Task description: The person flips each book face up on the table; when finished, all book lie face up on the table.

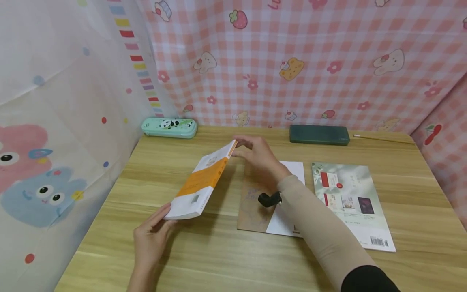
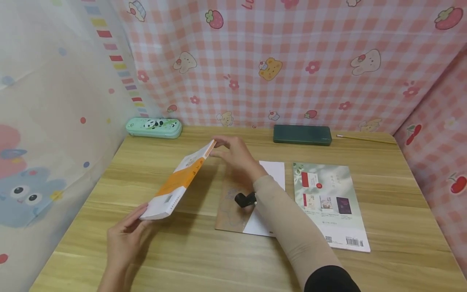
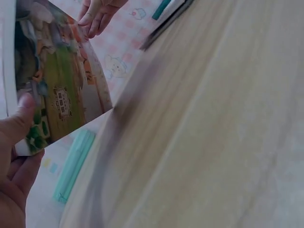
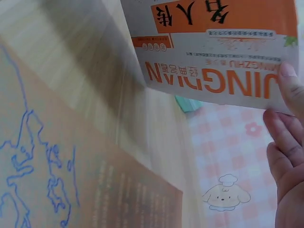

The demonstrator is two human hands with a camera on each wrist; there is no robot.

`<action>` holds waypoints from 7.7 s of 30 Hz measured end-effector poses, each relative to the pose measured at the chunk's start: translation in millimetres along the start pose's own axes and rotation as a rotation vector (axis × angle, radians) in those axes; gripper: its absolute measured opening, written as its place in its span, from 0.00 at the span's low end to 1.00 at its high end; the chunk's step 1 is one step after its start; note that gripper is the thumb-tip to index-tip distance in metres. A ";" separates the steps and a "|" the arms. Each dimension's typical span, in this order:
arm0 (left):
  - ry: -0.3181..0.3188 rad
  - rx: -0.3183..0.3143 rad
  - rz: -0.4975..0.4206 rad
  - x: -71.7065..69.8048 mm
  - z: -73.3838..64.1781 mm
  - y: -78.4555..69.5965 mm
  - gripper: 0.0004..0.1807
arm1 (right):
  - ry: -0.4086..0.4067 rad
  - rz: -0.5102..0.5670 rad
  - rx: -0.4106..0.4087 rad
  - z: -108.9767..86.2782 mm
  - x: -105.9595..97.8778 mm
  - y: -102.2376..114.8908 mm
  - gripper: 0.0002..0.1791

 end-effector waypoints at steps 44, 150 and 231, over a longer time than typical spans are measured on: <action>-0.223 -0.167 0.076 -18.9 -0.2 -19.1 0.13 | -0.200 0.003 0.007 18.3 11.8 13.1 0.13; 0.391 -0.348 0.361 -9.1 64.1 80.1 0.24 | 0.406 -0.370 0.221 -42.6 66.5 -37.9 0.25; 0.332 -0.306 0.079 16.8 7.0 37.9 0.24 | 0.143 -0.365 0.193 -15.8 46.2 -47.9 0.33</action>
Point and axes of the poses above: each hand's wrist, its own z-axis towards the middle knuckle, its own x-axis out of the palm, y = z × x, the point moved 7 cm from there along z, towards the middle knuckle, and after that the axes turned 7 degrees about z, right-handed, at the moved point
